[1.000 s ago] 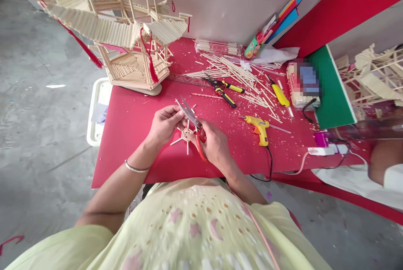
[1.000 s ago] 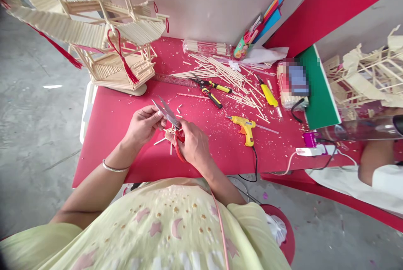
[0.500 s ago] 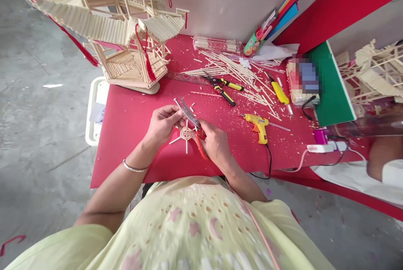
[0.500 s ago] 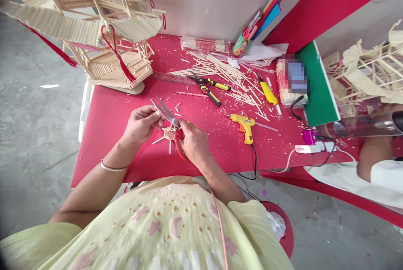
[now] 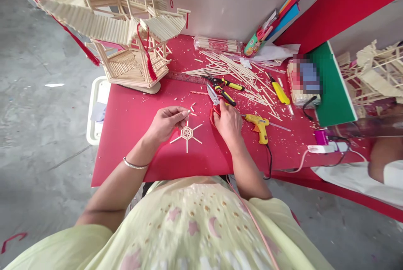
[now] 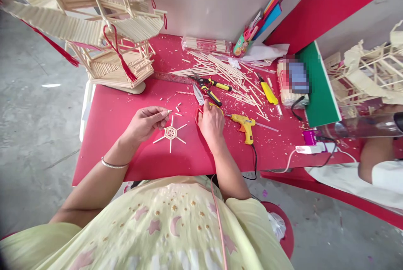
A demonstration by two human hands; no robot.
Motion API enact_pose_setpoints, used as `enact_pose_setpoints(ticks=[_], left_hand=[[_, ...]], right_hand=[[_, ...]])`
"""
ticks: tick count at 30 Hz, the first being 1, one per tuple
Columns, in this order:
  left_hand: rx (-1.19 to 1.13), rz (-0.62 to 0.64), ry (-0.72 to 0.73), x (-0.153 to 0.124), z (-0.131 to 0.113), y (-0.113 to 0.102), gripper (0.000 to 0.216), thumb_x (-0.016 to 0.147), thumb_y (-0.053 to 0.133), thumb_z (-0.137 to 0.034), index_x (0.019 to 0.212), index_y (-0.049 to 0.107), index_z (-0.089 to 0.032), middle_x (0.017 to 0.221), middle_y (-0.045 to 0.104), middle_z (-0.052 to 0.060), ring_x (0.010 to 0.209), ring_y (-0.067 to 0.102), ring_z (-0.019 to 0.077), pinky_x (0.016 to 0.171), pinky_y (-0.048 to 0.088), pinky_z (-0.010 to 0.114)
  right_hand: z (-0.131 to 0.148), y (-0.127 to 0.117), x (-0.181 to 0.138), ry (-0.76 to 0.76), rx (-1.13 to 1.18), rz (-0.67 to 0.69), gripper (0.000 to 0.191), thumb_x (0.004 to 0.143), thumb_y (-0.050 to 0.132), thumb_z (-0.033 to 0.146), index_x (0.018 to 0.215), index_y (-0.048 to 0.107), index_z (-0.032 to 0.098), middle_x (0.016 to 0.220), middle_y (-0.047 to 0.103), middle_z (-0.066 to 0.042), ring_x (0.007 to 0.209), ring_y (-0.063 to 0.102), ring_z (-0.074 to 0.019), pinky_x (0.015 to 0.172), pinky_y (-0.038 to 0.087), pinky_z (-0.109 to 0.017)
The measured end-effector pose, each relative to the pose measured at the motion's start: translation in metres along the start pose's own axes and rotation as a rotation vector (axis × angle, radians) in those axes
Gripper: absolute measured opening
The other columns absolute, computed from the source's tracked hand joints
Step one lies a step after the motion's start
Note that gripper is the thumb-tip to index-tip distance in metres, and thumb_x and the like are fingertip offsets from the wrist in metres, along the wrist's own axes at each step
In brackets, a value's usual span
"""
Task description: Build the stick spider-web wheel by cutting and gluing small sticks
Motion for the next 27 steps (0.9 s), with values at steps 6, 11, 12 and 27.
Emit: enact_pose_setpoints(ticks=[6, 11, 12, 27], left_hand=[[0.357, 0.178, 0.001, 0.007, 0.008, 0.004, 0.025, 0.074, 0.085, -0.036, 0.083, 0.079, -0.013, 0.061, 0.067, 0.004, 0.049, 0.055, 0.0101, 0.047, 0.044, 0.021], [0.48, 0.321, 0.014, 0.013, 0.008, 0.013, 0.016, 0.078, 0.081, -0.032, 0.078, 0.075, -0.016, 0.058, 0.066, 0.004, 0.046, 0.054, 0.0106, 0.044, 0.04, 0.02], [0.496, 0.352, 0.009, 0.013, 0.007, 0.015, 0.015, 0.078, 0.08, -0.031, 0.078, 0.075, -0.017, 0.059, 0.066, 0.004, 0.047, 0.054, 0.0108, 0.044, 0.04, 0.02], [0.525, 0.365, 0.007, 0.03, 0.004, 0.009, 0.014, 0.076, 0.079, -0.03, 0.08, 0.077, -0.016, 0.056, 0.065, 0.003, 0.045, 0.052, 0.011, 0.044, 0.037, 0.021]], right_hand=[[0.026, -0.024, -0.03, -0.317, 0.393, -0.067, 0.033, 0.106, 0.046, 0.029, 0.124, 0.073, 0.024, 0.122, 0.071, -0.009, 0.115, 0.061, -0.0227, 0.104, 0.044, -0.035], [0.049, -0.016, -0.035, -0.437, 0.533, 0.181, 0.023, 0.103, 0.056, 0.029, 0.11, 0.078, 0.026, 0.105, 0.076, -0.004, 0.102, 0.065, -0.0187, 0.094, 0.046, -0.029], [0.05, -0.014, -0.031, -0.428, 0.537, 0.2, 0.021, 0.102, 0.059, 0.028, 0.107, 0.079, 0.025, 0.104, 0.076, -0.004, 0.101, 0.065, -0.0185, 0.092, 0.045, -0.029], [0.058, 0.028, 0.014, -0.451, 0.656, 0.747, 0.03, 0.085, 0.071, 0.041, 0.085, 0.079, 0.013, 0.066, 0.063, 0.004, 0.068, 0.053, -0.0107, 0.064, 0.031, -0.024]])
Point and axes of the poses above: each hand's wrist, its own x-axis towards the middle knuckle, its own y-axis out of the palm, z = x × y, the point moved 7 cm from there along x, towards the middle knuckle
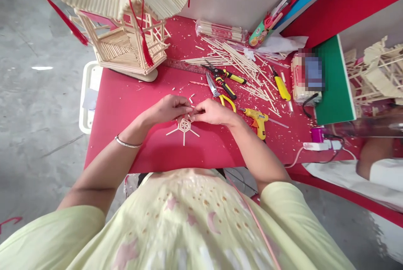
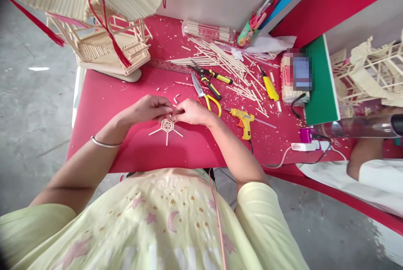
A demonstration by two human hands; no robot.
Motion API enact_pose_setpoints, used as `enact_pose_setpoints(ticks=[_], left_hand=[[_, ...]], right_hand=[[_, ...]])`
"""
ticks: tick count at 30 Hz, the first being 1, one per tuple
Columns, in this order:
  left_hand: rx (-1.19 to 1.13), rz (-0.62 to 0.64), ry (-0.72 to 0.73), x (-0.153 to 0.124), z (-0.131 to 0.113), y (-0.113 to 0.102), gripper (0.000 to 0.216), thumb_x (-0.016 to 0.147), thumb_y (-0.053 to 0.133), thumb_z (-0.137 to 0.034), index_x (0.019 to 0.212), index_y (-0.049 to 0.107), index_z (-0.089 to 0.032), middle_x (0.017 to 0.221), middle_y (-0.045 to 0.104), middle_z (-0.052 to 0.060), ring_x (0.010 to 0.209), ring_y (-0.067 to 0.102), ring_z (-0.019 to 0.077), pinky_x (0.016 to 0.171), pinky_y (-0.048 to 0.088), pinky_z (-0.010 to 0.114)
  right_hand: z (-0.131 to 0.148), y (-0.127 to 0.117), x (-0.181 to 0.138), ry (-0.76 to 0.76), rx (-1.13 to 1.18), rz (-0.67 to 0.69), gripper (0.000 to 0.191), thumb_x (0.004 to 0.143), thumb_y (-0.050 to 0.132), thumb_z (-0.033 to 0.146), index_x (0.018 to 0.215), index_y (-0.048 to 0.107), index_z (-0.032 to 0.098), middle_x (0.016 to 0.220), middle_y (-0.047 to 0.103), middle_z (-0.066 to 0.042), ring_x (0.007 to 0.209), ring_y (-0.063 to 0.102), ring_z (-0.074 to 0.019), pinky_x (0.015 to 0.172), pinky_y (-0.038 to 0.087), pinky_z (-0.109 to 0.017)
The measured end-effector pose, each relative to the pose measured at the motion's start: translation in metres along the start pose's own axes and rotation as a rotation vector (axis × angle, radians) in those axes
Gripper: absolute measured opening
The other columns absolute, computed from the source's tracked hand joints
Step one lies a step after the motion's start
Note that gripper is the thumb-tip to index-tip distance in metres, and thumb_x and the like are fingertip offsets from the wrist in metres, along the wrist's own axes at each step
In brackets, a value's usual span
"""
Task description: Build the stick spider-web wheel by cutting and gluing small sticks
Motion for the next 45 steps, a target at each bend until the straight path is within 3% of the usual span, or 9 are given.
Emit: enact_pose_setpoints(ticks=[4, 8, 14, 20, 29, 45], left_hand=[[0.14, -0.14, 0.049, -0.004, 0.0, -0.019, 0.013, 0.079, 0.074, -0.029, 0.081, 0.079, -0.017, 0.058, 0.067, 0.003, 0.047, 0.054, 0.0117, 0.047, 0.039, 0.021], [0.326, -0.229, 0.119, -0.006, 0.002, -0.03, 0.012, 0.076, 0.071, -0.026, 0.078, 0.08, -0.017, 0.068, 0.072, 0.003, 0.057, 0.058, 0.0131, 0.054, 0.042, 0.022], [0.449, -0.136, 0.172, -0.002, 0.011, -0.021, 0.016, 0.074, 0.068, -0.024, 0.081, 0.082, -0.02, 0.079, 0.076, 0.004, 0.069, 0.065, 0.0154, 0.066, 0.047, 0.023], [0.561, -0.114, 0.173, -0.003, 0.015, -0.014, 0.017, 0.075, 0.069, -0.023, 0.085, 0.083, -0.022, 0.08, 0.074, 0.003, 0.068, 0.061, 0.0139, 0.064, 0.042, 0.023], [0.631, -0.033, 0.196, -0.005, 0.009, -0.003, 0.022, 0.078, 0.07, -0.025, 0.095, 0.084, -0.028, 0.087, 0.074, 0.002, 0.074, 0.062, 0.0152, 0.065, 0.039, 0.024], [0.702, -0.01, 0.223, -0.004, 0.012, -0.001, 0.021, 0.082, 0.066, -0.025, 0.095, 0.083, -0.027, 0.089, 0.075, 0.001, 0.078, 0.065, 0.016, 0.067, 0.04, 0.024]], right_hand=[[-0.006, 0.0, 0.006, 0.038, -0.096, -0.037, 0.02, 0.086, 0.07, 0.033, 0.092, 0.082, 0.018, 0.08, 0.076, -0.001, 0.076, 0.062, -0.0131, 0.068, 0.036, -0.023], [-0.007, 0.001, 0.012, 0.053, -0.261, -0.005, 0.019, 0.087, 0.07, 0.034, 0.094, 0.082, 0.021, 0.084, 0.078, -0.002, 0.074, 0.063, -0.0132, 0.066, 0.036, -0.024], [-0.003, 0.006, 0.017, 0.068, -0.363, 0.062, 0.019, 0.089, 0.068, 0.035, 0.095, 0.082, 0.023, 0.087, 0.079, -0.003, 0.076, 0.065, -0.0152, 0.068, 0.036, -0.026], [0.003, 0.01, 0.018, 0.047, -0.426, 0.077, 0.019, 0.088, 0.067, 0.037, 0.093, 0.081, 0.025, 0.088, 0.079, -0.004, 0.077, 0.067, -0.0179, 0.062, 0.034, -0.027], [0.006, 0.012, 0.011, 0.086, -0.45, 0.116, 0.02, 0.088, 0.065, 0.037, 0.093, 0.082, 0.026, 0.092, 0.08, -0.005, 0.082, 0.069, -0.0202, 0.066, 0.036, -0.028], [0.026, 0.014, -0.002, 0.103, -0.506, 0.008, 0.02, 0.092, 0.062, 0.031, 0.089, 0.082, 0.026, 0.095, 0.08, -0.009, 0.089, 0.072, -0.0253, 0.069, 0.038, -0.031]])
Point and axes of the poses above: each hand's wrist, its own x-axis towards the middle knuckle, its own y-axis out of the palm, z = x × y, the point moved 7 cm from there along x, towards the middle knuckle
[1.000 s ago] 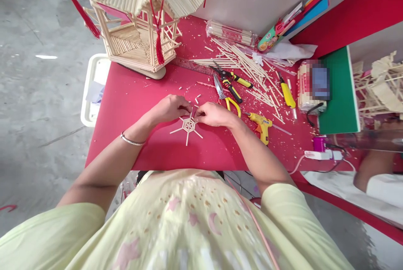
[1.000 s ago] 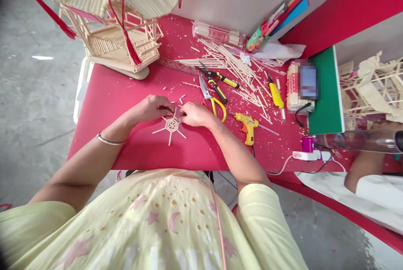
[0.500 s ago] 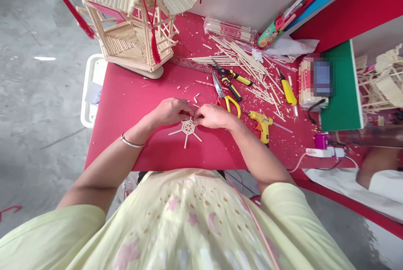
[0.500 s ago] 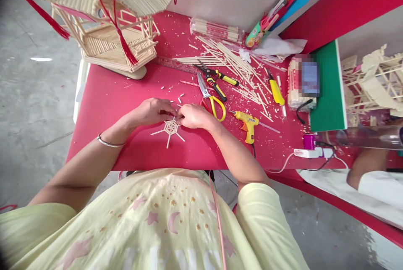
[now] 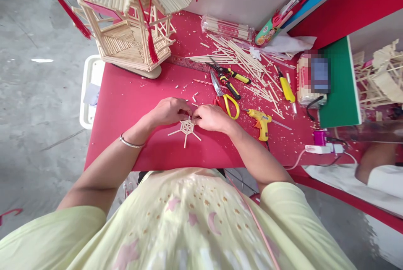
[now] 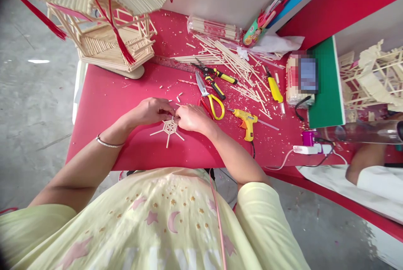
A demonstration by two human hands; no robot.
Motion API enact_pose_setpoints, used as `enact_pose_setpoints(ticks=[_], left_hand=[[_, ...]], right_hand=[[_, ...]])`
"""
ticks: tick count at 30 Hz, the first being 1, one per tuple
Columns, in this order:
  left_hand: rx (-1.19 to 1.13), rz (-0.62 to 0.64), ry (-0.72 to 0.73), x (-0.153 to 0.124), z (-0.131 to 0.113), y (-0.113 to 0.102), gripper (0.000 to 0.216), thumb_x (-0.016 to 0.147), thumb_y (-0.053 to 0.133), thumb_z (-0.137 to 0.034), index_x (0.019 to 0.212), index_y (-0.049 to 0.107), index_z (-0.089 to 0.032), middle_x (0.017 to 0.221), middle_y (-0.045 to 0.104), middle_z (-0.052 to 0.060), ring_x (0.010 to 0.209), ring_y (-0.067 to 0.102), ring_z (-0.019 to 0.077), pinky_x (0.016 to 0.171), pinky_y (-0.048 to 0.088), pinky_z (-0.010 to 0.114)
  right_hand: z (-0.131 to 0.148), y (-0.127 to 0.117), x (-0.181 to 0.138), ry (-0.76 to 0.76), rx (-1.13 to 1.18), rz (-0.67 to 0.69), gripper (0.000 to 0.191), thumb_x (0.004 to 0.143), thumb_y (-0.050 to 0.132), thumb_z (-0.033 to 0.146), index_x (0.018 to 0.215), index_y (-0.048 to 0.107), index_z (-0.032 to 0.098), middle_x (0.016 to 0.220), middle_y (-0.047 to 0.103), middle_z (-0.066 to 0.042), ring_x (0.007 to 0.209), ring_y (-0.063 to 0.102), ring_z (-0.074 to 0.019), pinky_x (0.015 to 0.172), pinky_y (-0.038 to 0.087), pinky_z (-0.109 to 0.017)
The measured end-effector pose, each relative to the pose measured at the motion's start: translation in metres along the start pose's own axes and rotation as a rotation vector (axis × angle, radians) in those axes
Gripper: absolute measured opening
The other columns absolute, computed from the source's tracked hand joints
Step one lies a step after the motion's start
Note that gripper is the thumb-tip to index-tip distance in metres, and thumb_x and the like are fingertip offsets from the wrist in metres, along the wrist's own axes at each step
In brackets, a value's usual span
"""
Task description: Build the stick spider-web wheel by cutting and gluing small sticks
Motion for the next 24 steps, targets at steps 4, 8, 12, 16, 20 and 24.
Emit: enact_pose_setpoints(ticks=[4, 8, 12, 16, 20, 24], left_hand=[[0.025, 0.011, -0.011, 0.0, 0.001, 0.001, 0.022, 0.083, 0.065, -0.026, 0.096, 0.083, -0.027, 0.089, 0.075, 0.001, 0.078, 0.065, 0.0155, 0.067, 0.04, 0.024], [0.051, 0.031, -0.025, -0.001, 0.0, 0.0, 0.024, 0.084, 0.065, -0.028, 0.1, 0.082, -0.027, 0.092, 0.075, 0.001, 0.079, 0.064, 0.0151, 0.068, 0.041, 0.024], [0.054, 0.05, -0.044, -0.003, 0.003, -0.004, 0.023, 0.082, 0.064, -0.023, 0.097, 0.082, -0.025, 0.09, 0.074, 0.001, 0.078, 0.064, 0.0142, 0.069, 0.042, 0.023], [0.017, 0.051, -0.057, -0.009, 0.007, -0.013, 0.019, 0.081, 0.065, -0.021, 0.09, 0.082, -0.023, 0.089, 0.074, 0.002, 0.076, 0.064, 0.014, 0.07, 0.044, 0.024], [-0.108, -0.07, -0.039, -0.014, -0.006, -0.027, 0.015, 0.081, 0.075, -0.03, 0.09, 0.082, -0.02, 0.084, 0.071, 0.004, 0.07, 0.06, 0.0135, 0.065, 0.044, 0.024], [-0.289, -0.138, 0.119, -0.013, -0.037, -0.024, 0.02, 0.085, 0.077, -0.037, 0.095, 0.081, -0.019, 0.096, 0.073, 0.008, 0.073, 0.064, 0.0143, 0.066, 0.049, 0.025]], right_hand=[[0.002, 0.001, 0.0, 0.008, -0.029, 0.018, 0.022, 0.093, 0.06, 0.032, 0.09, 0.08, 0.024, 0.097, 0.08, -0.01, 0.092, 0.073, -0.027, 0.069, 0.04, -0.032], [-0.001, 0.007, 0.002, 0.011, -0.022, 0.053, 0.025, 0.096, 0.056, 0.035, 0.096, 0.077, 0.022, 0.105, 0.079, -0.012, 0.099, 0.072, -0.0278, 0.072, 0.043, -0.031], [-0.013, 0.007, 0.0, 0.026, 0.049, 0.009, 0.021, 0.097, 0.058, 0.033, 0.099, 0.075, 0.021, 0.112, 0.077, -0.011, 0.102, 0.071, -0.0249, 0.076, 0.044, -0.029], [-0.024, -0.003, -0.015, 0.014, 0.233, -0.112, 0.018, 0.099, 0.058, 0.03, 0.095, 0.073, 0.019, 0.103, 0.077, -0.006, 0.093, 0.069, -0.0178, 0.076, 0.043, -0.026], [-0.022, -0.007, -0.035, 0.005, 0.342, -0.195, 0.017, 0.101, 0.058, 0.028, 0.094, 0.071, 0.018, 0.103, 0.075, -0.005, 0.093, 0.067, -0.0156, 0.077, 0.041, -0.024], [-0.011, -0.004, -0.04, -0.002, 0.347, -0.224, 0.016, 0.1, 0.057, 0.025, 0.092, 0.07, 0.018, 0.1, 0.074, -0.006, 0.088, 0.066, -0.0158, 0.072, 0.038, -0.024]])
Point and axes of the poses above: each hand's wrist, its own x-axis towards the middle knuckle, its own y-axis out of the palm, z = x × y, the point moved 7 cm from there along x, towards the middle knuckle
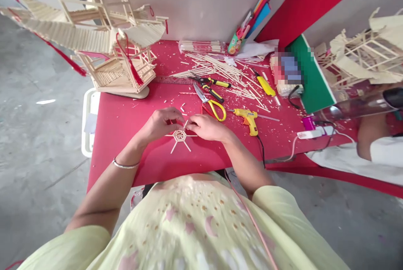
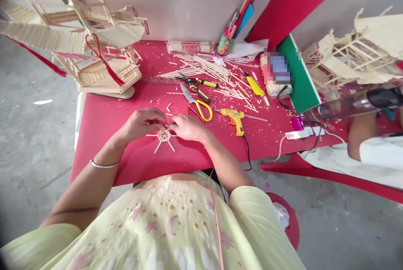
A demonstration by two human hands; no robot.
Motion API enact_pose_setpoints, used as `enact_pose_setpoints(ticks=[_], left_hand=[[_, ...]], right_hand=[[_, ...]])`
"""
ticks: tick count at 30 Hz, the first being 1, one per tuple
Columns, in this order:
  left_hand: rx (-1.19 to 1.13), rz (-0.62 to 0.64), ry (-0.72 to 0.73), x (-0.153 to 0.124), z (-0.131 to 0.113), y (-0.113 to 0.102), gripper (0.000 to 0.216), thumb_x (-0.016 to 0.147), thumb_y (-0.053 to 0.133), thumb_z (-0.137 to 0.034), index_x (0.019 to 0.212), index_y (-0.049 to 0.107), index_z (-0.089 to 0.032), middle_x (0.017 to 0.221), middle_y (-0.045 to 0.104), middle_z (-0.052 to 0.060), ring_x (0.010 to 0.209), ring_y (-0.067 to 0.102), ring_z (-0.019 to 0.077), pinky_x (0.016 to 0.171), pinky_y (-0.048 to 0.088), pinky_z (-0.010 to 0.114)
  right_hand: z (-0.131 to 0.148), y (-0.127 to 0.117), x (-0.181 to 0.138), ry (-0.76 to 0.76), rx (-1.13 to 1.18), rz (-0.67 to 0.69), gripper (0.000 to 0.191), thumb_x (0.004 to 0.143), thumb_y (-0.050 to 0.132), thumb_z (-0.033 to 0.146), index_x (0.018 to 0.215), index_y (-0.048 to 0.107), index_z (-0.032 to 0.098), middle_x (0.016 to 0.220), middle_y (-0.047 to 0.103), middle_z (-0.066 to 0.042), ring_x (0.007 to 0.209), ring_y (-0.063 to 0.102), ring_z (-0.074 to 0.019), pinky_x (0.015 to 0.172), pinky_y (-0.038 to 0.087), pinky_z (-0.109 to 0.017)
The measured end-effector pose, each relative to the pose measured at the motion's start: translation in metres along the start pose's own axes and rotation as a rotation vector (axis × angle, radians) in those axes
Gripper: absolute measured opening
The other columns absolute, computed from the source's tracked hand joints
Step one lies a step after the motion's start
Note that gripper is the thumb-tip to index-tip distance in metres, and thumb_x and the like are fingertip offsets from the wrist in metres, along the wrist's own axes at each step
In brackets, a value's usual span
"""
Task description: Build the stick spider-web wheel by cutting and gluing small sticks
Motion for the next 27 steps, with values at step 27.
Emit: enact_pose_setpoints(ticks=[27], left_hand=[[-0.497, -0.333, -0.449, -0.003, 0.044, -0.011, 0.041, 0.07, 0.085, -0.047, 0.088, 0.068, -0.013, 0.074, 0.072, 0.005, 0.058, 0.069, 0.0162, 0.049, 0.049, 0.024]], right_hand=[[-0.007, 0.051, -0.056, 0.125, -0.355, -0.304, 0.016, 0.104, 0.053, 0.027, 0.11, 0.067, 0.024, 0.109, 0.065, -0.008, 0.107, 0.059, -0.0231, 0.077, 0.046, -0.03]])
Point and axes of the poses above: each hand's wrist, its own x-axis towards the middle knuckle, its own y-axis out of the palm, z = x × y, the point moved 7 cm from there along x, towards the middle knuckle
